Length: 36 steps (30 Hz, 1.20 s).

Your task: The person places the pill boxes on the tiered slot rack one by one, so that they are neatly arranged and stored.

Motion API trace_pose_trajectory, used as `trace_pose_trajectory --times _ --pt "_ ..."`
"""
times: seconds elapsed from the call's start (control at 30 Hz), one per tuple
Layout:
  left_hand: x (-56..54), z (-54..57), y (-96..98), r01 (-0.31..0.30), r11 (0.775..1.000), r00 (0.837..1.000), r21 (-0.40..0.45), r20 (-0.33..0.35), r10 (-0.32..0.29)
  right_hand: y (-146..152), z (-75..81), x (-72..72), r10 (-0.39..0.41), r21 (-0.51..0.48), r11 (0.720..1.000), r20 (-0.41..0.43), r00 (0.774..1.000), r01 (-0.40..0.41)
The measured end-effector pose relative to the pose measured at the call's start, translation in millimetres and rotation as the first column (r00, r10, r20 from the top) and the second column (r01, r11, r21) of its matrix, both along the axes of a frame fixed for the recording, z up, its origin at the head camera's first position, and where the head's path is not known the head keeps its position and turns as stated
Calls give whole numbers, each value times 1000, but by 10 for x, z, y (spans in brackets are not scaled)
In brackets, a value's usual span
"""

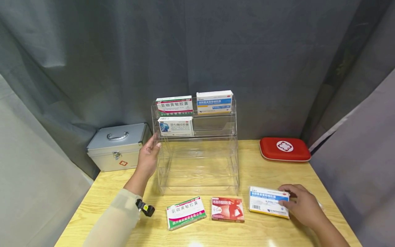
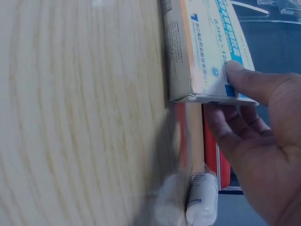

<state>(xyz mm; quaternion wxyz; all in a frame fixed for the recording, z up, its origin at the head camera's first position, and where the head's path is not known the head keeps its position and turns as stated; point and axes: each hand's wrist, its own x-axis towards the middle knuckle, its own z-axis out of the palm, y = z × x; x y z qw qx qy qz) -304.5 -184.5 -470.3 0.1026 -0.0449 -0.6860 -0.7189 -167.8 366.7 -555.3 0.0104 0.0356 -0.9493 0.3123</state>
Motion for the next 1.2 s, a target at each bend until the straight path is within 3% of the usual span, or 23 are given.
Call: trace_pose_trajectory --times 0.33,0.5,0.7,0.97,1.07,1.2 --pt "1 -1 3 -9 1000 1000 -25 16 9 30 47 -3 -57 -68 996 0 998 57" --pt "1 -1 1 -7 1000 1000 -30 25 8 -12 160 -75 -72 -144 988 -164 984 48" --pt "14 6 -9 -4 999 1000 -40 20 5 -184 705 -256 -129 -280 960 -407 904 11" --pt "18 7 -17 -14 999 1000 -43 3 14 -782 1606 -582 -235 -404 914 -451 861 38" --pt "13 8 -12 -18 999 1000 -46 17 19 -1048 1860 -740 -216 -381 925 -551 806 -12" --pt "0 0 -1 -24 999 999 -41 29 26 -1354 2090 -961 -125 -256 963 -706 697 -87"
